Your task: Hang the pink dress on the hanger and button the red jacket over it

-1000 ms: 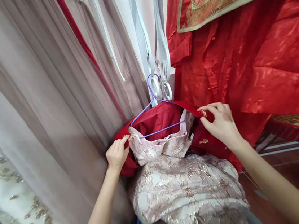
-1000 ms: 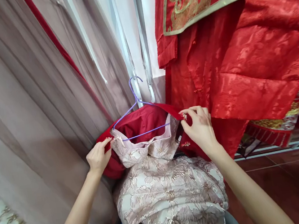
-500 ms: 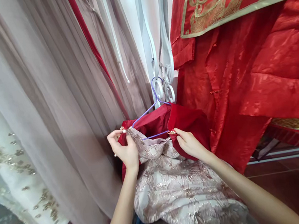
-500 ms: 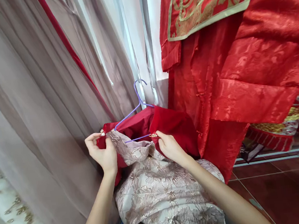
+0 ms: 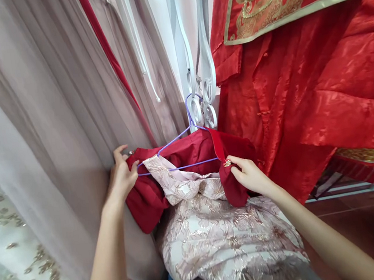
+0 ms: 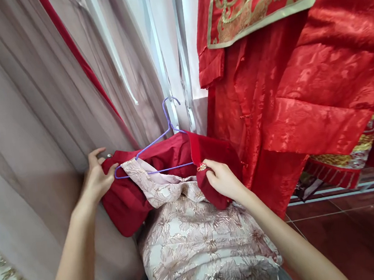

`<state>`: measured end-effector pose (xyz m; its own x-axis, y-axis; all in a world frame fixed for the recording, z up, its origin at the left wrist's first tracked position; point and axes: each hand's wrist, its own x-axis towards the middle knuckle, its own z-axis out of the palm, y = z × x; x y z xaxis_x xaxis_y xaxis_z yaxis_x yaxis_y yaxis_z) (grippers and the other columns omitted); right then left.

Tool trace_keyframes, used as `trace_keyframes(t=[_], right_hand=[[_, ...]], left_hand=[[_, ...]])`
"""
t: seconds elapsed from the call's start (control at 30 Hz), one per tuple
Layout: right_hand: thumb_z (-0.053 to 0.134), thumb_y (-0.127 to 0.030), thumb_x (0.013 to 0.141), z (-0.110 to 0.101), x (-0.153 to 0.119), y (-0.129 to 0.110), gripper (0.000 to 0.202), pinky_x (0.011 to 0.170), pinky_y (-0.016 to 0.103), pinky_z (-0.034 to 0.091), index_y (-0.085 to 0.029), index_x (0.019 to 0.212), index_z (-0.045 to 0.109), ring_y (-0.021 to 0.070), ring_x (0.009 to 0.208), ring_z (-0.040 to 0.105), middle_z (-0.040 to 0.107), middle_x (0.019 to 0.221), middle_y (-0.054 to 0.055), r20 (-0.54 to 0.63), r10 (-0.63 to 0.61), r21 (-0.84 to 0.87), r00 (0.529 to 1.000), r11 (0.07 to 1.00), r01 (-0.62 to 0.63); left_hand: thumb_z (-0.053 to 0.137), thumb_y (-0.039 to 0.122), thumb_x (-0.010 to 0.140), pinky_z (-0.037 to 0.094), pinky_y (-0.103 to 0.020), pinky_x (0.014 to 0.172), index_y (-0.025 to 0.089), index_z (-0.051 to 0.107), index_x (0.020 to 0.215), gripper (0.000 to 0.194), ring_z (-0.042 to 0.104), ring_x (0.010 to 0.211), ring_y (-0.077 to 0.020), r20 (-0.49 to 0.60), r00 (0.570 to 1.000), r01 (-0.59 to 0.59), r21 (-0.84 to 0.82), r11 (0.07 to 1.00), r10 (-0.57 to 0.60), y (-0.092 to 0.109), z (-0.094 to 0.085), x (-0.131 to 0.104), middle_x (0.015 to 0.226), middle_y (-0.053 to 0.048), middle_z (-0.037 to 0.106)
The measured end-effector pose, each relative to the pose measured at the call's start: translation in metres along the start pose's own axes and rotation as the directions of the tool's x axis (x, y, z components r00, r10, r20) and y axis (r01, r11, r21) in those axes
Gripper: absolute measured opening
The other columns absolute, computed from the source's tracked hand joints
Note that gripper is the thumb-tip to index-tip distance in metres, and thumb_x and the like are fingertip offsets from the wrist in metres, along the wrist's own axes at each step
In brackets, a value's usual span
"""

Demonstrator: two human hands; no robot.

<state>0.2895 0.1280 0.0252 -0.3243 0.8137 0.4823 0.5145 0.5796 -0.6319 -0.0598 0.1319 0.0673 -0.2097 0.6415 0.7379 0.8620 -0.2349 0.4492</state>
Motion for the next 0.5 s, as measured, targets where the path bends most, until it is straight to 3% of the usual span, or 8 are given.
trace_keyframes(t=[0.07, 0.1, 0.17, 0.23, 0.3, 0.33, 0.43, 0.5], right_hand=[[0.035, -0.014, 0.076, -0.001, 0.002, -0.001, 0.013, 0.061, 0.025, 0.038, -0.021, 0.070, 0.045, 0.0155, 0.061, 0.050, 0.053, 0.066, -0.001, 0.016, -0.018, 0.004, 1.000, 1.000, 0.018], [0.035, -0.014, 0.076, -0.001, 0.002, -0.002, 0.013, 0.061, 0.026, 0.038, -0.021, 0.070, 0.044, 0.0157, 0.062, 0.051, 0.054, 0.067, -0.001, 0.019, -0.029, 0.002, 0.999, 1.000, 0.029], [0.035, -0.013, 0.077, 0.001, 0.003, -0.006, 0.013, 0.061, 0.026, 0.038, -0.021, 0.069, 0.043, 0.0159, 0.062, 0.051, 0.053, 0.066, -0.001, 0.029, -0.046, 0.003, 0.999, 0.999, 0.046], [0.035, -0.013, 0.077, 0.004, 0.003, -0.009, 0.013, 0.061, 0.027, 0.038, -0.022, 0.068, 0.041, 0.0162, 0.062, 0.051, 0.052, 0.066, 0.000, 0.033, -0.062, 0.000, 0.998, 0.998, 0.062], [0.035, -0.013, 0.076, 0.005, 0.003, -0.009, 0.013, 0.062, 0.028, 0.038, -0.022, 0.068, 0.038, 0.0169, 0.064, 0.051, 0.051, 0.067, 0.000, 0.020, -0.085, -0.010, 0.996, 0.996, 0.085], [0.035, -0.013, 0.076, 0.006, 0.004, -0.008, 0.013, 0.063, 0.028, 0.038, -0.022, 0.067, 0.038, 0.0173, 0.065, 0.051, 0.051, 0.068, 0.001, 0.010, -0.097, -0.016, 0.995, 0.995, 0.098], [0.035, -0.011, 0.075, 0.008, 0.006, -0.004, 0.013, 0.066, 0.029, 0.039, -0.022, 0.068, 0.037, 0.0184, 0.069, 0.051, 0.051, 0.071, 0.002, -0.016, -0.128, -0.040, 0.992, 0.991, 0.127], [0.035, -0.009, 0.074, 0.010, 0.008, -0.001, 0.015, 0.069, 0.031, 0.040, -0.022, 0.068, 0.037, 0.0190, 0.070, 0.050, 0.051, 0.071, 0.002, -0.023, -0.155, -0.066, 0.988, 0.986, 0.153]], left_hand=[[0.065, 0.009, 0.060, 0.046, -0.027, 0.062, 0.017, 0.057, 0.107, 0.048, 0.057, 0.057, -0.0182, 0.107, 0.994, -0.004, 0.096, 0.995, -0.006, -0.002, -0.006, 0.017, 0.063, 0.002, 0.056], [0.063, 0.009, 0.062, 0.047, -0.028, 0.065, 0.017, 0.060, 0.103, 0.043, 0.059, 0.060, -0.0195, 0.091, 0.996, -0.027, 0.119, 0.992, 0.016, 0.001, -0.008, 0.025, 0.064, 0.000, 0.058], [0.058, 0.011, 0.069, 0.048, -0.030, 0.074, 0.018, 0.062, 0.102, 0.034, 0.062, 0.073, -0.0207, -0.057, 0.992, -0.102, 0.109, 0.989, 0.109, 0.010, -0.007, 0.035, 0.076, -0.004, 0.064], [0.053, 0.013, 0.075, 0.046, -0.030, 0.083, 0.018, 0.062, 0.108, 0.034, 0.063, 0.086, -0.0200, -0.261, 0.945, -0.186, 0.072, 0.980, 0.199, 0.018, 0.001, 0.027, 0.091, -0.007, 0.066], [0.052, 0.013, 0.076, 0.047, -0.029, 0.082, 0.019, 0.064, 0.103, 0.031, 0.063, 0.083, -0.0181, -0.375, 0.891, -0.252, 0.063, 0.966, 0.257, 0.017, 0.016, -0.001, 0.089, -0.007, 0.067], [0.053, 0.014, 0.075, 0.048, -0.027, 0.076, 0.019, 0.066, 0.097, 0.026, 0.063, 0.073, -0.0169, -0.367, 0.885, -0.281, 0.072, 0.957, 0.287, 0.015, 0.027, -0.020, 0.080, -0.006, 0.067], [0.052, 0.010, 0.072, 0.049, -0.025, 0.066, 0.020, 0.067, 0.091, 0.027, 0.063, 0.063, -0.0157, -0.169, 0.892, -0.422, 0.018, 0.906, 0.419, 0.006, 0.058, -0.079, 0.070, -0.004, 0.066], [0.047, 0.005, 0.070, 0.050, -0.025, 0.070, 0.021, 0.065, 0.092, 0.033, 0.066, 0.074, -0.0165, -0.110, 0.913, -0.400, -0.050, 0.915, 0.393, 0.006, 0.074, -0.103, 0.080, -0.005, 0.069]])
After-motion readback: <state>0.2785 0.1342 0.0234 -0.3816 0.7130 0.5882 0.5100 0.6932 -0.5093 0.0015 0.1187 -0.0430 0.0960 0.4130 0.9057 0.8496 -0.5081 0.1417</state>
